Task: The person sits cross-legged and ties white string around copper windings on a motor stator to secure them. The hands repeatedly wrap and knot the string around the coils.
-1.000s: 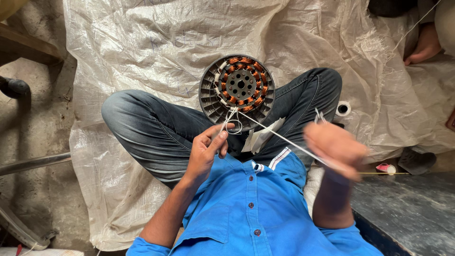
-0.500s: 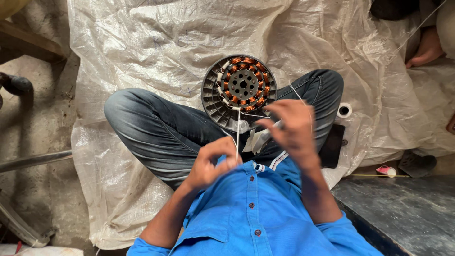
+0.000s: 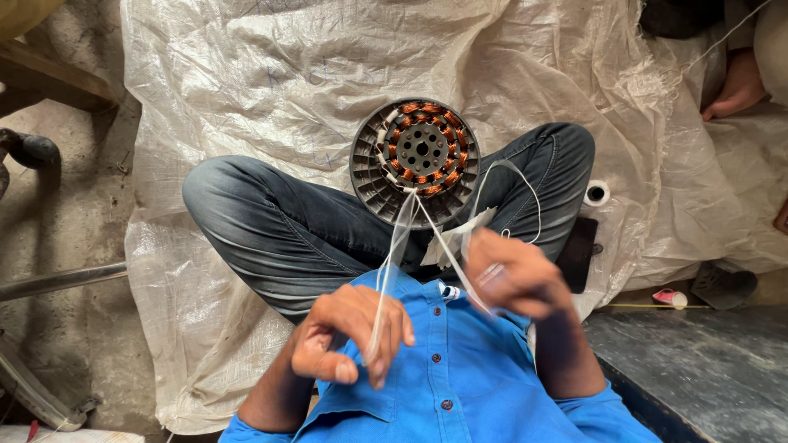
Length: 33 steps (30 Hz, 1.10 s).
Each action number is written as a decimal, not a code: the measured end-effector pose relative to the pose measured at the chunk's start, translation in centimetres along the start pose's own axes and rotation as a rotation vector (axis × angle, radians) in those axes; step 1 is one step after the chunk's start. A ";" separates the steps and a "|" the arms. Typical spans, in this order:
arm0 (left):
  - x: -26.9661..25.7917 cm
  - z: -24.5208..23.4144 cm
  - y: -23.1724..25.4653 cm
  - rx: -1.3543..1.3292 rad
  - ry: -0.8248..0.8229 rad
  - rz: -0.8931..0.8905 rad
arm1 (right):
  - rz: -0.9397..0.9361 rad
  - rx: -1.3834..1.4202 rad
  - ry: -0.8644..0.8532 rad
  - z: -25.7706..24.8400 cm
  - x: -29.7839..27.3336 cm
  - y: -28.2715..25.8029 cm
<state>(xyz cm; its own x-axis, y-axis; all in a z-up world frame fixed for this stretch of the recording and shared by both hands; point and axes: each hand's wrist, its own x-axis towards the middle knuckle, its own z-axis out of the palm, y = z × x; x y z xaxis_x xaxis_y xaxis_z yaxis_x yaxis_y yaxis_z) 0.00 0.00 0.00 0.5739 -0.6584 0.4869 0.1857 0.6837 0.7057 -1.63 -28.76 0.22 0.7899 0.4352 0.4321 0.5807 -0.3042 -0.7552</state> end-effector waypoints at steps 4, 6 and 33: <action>-0.5 -0.2 -0.5 0.055 0.099 -0.090 | -0.060 0.084 0.153 -3.1 -3.3 -2.8; -0.5 -0.3 -1.0 0.270 0.158 -0.053 | -0.140 0.414 0.208 -5.0 -3.8 -2.1; 9.2 -5.3 3.5 1.078 0.136 -0.027 | 0.091 -0.255 0.292 7.3 2.1 4.9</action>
<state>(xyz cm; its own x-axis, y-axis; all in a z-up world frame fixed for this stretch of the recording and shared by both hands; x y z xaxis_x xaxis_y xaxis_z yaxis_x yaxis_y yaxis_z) 10.13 -2.03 4.19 0.6761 -0.5830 0.4505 -0.5604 -0.0100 0.8282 1.44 -23.11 -6.16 0.8421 0.1483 0.5186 0.5068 -0.5467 -0.6665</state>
